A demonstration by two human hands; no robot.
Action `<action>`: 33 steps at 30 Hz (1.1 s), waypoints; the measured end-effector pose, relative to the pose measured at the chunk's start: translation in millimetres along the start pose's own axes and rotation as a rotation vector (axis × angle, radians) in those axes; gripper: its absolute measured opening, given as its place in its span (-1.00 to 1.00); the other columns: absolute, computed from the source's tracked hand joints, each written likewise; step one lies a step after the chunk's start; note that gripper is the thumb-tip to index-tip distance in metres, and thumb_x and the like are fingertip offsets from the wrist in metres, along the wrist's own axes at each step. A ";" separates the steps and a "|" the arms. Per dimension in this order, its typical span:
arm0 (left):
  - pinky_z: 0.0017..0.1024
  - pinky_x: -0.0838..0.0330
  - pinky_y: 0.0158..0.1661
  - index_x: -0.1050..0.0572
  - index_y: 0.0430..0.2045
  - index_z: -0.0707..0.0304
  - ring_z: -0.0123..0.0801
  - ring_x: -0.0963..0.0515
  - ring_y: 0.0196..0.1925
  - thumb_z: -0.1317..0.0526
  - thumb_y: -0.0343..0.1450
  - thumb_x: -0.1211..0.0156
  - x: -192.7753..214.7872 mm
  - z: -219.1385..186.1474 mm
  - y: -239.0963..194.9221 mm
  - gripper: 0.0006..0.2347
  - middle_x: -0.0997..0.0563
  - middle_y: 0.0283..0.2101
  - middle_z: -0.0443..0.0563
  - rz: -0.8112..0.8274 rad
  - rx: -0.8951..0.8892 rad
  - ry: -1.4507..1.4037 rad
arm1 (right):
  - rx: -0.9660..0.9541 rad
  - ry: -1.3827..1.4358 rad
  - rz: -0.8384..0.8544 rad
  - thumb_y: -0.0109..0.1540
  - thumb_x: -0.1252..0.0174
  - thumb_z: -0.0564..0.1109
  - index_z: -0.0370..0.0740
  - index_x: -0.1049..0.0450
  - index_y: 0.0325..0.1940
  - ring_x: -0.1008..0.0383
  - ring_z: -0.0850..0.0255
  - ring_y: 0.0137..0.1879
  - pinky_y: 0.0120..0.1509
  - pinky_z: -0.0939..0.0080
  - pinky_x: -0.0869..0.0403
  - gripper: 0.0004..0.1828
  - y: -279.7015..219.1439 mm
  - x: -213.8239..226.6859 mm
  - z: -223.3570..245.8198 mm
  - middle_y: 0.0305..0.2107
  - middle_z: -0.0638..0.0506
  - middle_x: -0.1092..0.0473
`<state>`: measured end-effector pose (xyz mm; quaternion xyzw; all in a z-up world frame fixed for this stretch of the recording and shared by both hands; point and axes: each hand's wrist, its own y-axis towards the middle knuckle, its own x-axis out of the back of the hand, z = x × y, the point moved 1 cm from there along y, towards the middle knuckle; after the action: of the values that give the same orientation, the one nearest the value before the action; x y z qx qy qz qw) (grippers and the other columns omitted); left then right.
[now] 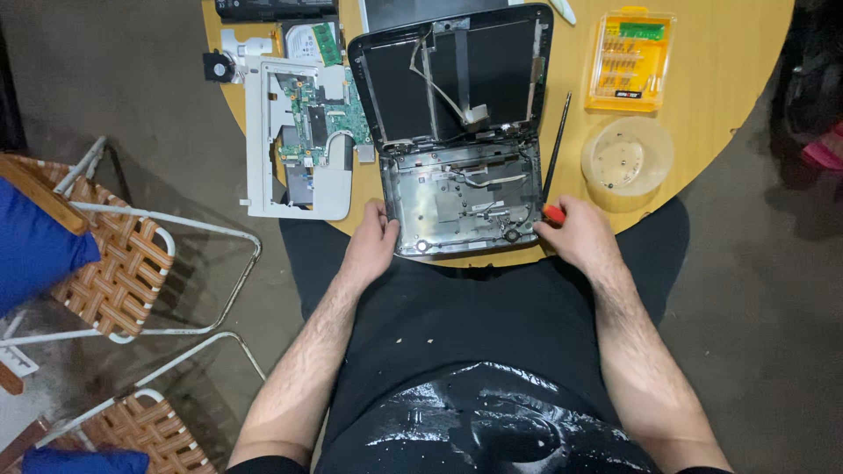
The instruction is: The person disassembles a laptop by removing screws and detaching internal components. Using a screwdriver and a pencil, they remove the motherboard and other parts, placing them on the table.
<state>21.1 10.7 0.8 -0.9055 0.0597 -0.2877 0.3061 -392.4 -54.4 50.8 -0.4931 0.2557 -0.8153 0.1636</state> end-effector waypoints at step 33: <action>0.57 -0.56 0.30 -0.26 0.66 0.27 0.74 -0.73 0.28 0.18 0.75 -0.01 22.1 -70.4 -61.3 -0.51 -0.78 0.26 0.68 -0.133 0.045 0.188 | 0.035 0.349 -0.111 0.45 -0.52 0.16 0.10 -0.82 0.03 -0.78 -0.14 0.00 0.20 -0.07 -0.60 -0.80 -20.4 -27.3 -23.8 -0.20 -0.13 -0.74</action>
<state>-4.1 17.1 93.2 -0.8694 0.0215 -0.3922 0.2999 -401.3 -17.5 33.8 -0.3544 0.2386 -0.9006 0.0800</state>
